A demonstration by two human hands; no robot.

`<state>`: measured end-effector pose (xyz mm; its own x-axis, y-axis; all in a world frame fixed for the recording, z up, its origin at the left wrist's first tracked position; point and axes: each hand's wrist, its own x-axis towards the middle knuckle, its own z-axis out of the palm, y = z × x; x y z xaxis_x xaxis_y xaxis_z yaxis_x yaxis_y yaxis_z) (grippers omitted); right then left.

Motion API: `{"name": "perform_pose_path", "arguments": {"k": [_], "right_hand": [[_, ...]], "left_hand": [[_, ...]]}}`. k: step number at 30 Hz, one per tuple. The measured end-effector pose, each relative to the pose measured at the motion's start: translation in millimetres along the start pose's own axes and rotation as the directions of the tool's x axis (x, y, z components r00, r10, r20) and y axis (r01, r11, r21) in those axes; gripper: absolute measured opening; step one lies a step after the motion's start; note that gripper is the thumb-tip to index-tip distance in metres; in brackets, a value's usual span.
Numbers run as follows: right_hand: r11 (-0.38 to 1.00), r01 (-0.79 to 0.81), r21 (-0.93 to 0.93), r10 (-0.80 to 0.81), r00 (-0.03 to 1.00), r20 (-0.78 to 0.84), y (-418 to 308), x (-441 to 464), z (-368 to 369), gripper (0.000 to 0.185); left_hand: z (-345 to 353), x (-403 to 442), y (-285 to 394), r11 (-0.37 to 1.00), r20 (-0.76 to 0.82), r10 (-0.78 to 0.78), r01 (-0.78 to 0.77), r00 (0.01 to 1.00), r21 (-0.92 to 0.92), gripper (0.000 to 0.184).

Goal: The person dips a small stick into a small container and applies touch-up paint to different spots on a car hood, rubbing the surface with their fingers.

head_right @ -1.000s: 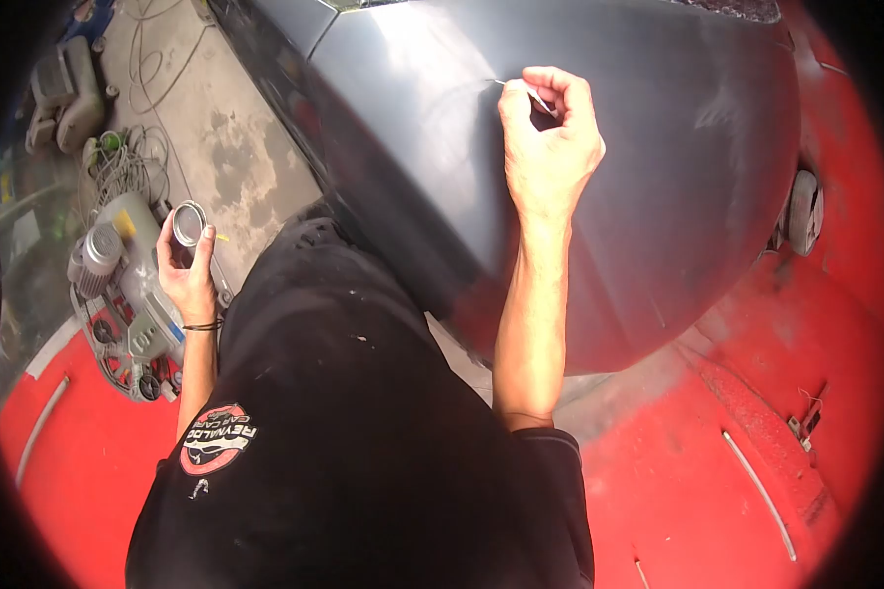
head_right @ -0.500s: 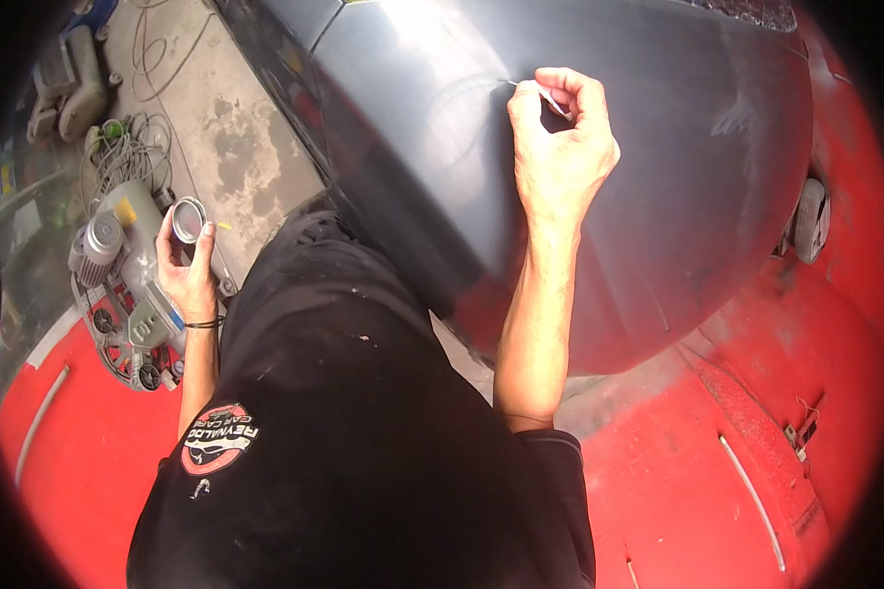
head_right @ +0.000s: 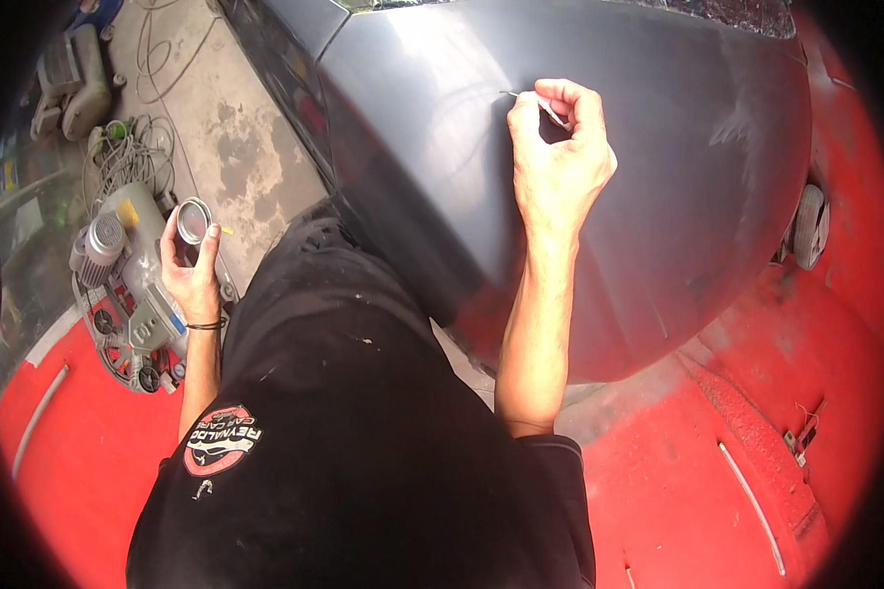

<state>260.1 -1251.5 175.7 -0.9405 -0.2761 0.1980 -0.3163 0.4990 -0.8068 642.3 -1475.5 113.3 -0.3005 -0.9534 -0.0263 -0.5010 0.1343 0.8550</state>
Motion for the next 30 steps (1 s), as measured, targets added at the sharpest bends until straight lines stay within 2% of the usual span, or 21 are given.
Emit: {"name": "perform_pose_path", "arguments": {"k": [4, 7, 8, 11, 17, 19, 30], "right_hand": [[0.996, -0.051, 0.072, 0.051, 0.999, 0.001, -2.3, -0.5, -3.1, 0.02], [0.946, -0.127, 0.299, 0.134, 0.991, -0.002, 3.3, 1.4, -16.6, 0.022], [0.94, -0.135, 0.313, 0.147, 0.989, -0.015, 6.3, 1.0, -23.9, 0.024], [0.956, -0.169, 0.242, 0.198, 0.975, -0.101, 15.3, -0.3, -45.0, 0.024], [0.937, -0.185, 0.298, 0.219, 0.972, -0.085, 32.4, -10.4, -51.6, 0.021], [0.958, -0.138, 0.252, 0.164, 0.983, -0.085, 34.2, -11.0, -45.2, 0.02], [0.984, -0.037, 0.175, 0.05, 0.996, -0.069, 27.8, -12.8, -30.2, 0.02]], "left_hand": [[-0.7, 0.1, -0.7, 1.0, 0.007, 0.0, 0.0, 1.0, -0.029, 0.069], [0.6, 0.9, -1.1, 0.999, 0.006, 0.004, -0.004, 1.0, -0.048, 0.069], [0.3, 0.9, -0.6, 0.999, 0.007, 0.007, -0.007, 1.0, -0.052, 0.07], [2.1, 1.1, -1.4, 0.995, -0.01, 0.007, -0.008, 1.0, -0.104, 0.069], [-1.6, 7.6, -13.4, 0.989, -0.034, -0.008, 0.003, 0.999, -0.151, 0.064], [-3.3, 8.4, -12.3, 0.995, -0.04, -0.022, 0.018, 0.999, -0.099, 0.063], [-1.2, 10.0, -15.0, 0.988, -0.033, 0.022, -0.027, 0.999, -0.149, 0.063]]}}
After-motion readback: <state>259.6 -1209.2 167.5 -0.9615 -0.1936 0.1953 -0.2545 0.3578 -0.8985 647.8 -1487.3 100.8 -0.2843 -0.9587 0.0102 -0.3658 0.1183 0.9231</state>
